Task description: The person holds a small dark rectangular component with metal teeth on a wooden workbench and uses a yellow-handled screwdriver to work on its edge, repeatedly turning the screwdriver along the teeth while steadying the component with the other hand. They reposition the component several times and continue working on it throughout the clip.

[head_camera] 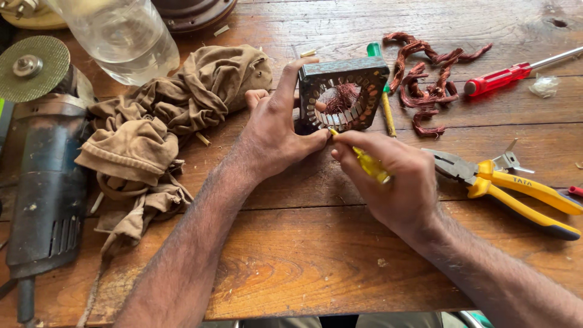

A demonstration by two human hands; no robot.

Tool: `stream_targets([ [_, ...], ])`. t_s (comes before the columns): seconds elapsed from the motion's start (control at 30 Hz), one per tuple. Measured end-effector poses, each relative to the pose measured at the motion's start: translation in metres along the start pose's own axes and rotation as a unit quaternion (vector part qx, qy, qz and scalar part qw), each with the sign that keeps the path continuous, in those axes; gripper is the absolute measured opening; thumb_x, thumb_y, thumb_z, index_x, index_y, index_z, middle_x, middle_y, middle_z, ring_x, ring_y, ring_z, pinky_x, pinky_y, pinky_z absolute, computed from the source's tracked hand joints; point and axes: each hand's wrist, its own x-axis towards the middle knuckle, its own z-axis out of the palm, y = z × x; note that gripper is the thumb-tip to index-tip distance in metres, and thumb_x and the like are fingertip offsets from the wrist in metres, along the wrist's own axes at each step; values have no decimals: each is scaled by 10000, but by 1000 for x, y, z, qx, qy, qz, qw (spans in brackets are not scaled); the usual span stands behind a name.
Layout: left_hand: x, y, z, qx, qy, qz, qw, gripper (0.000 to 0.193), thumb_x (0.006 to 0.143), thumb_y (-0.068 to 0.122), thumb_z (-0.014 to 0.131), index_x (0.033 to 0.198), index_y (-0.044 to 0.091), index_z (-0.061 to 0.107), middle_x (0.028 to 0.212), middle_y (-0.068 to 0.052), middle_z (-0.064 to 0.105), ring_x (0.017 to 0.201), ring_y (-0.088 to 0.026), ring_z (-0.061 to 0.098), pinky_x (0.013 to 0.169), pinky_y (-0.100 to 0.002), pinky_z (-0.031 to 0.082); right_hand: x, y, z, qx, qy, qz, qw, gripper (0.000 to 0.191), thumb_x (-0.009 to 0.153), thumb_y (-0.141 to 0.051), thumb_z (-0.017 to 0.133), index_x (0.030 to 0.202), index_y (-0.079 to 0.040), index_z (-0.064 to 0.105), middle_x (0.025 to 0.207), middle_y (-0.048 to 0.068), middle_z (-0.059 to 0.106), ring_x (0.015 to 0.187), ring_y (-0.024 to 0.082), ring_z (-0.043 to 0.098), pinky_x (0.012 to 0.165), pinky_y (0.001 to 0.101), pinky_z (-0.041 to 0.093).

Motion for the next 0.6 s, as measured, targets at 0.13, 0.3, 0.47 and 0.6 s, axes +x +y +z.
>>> stream_targets([
  [0.13,1,-2,2,-9,18,30,999,941,823,237,857,1533,175,243,1161,-34,779,1161,-243,715,1095,-579,290,4,9,0,-64,-33,-106,992,213,963,-82,737,1170,-34,742,1107,152,782,957,219,775,804,286,649],
  [0.3,-1,-6,4,-51,-3,13,999,930,872,252,836,1564,179,220,1203,-58,764,1218,-260,703,1195,-653,211,5,7,-2,111,-5,52,992,193,999,-110,736,1184,-57,735,1061,114,792,929,188,812,749,243,682],
  [0.47,3,-7,7,-3,9,3,1000,951,859,303,879,1497,150,192,1138,-50,795,1186,-300,682,1114,-763,61,1,7,-1,-14,49,-52,997,206,986,-81,759,1186,-36,735,1070,146,780,892,205,792,779,292,650],
  [0.6,4,-9,9,13,9,1,1000,939,849,292,887,1498,213,212,1177,-46,791,1188,-319,667,1066,-804,-4,6,20,-2,-46,-22,-166,985,250,973,-53,722,1218,-6,720,1092,173,776,875,218,774,715,278,655],
])
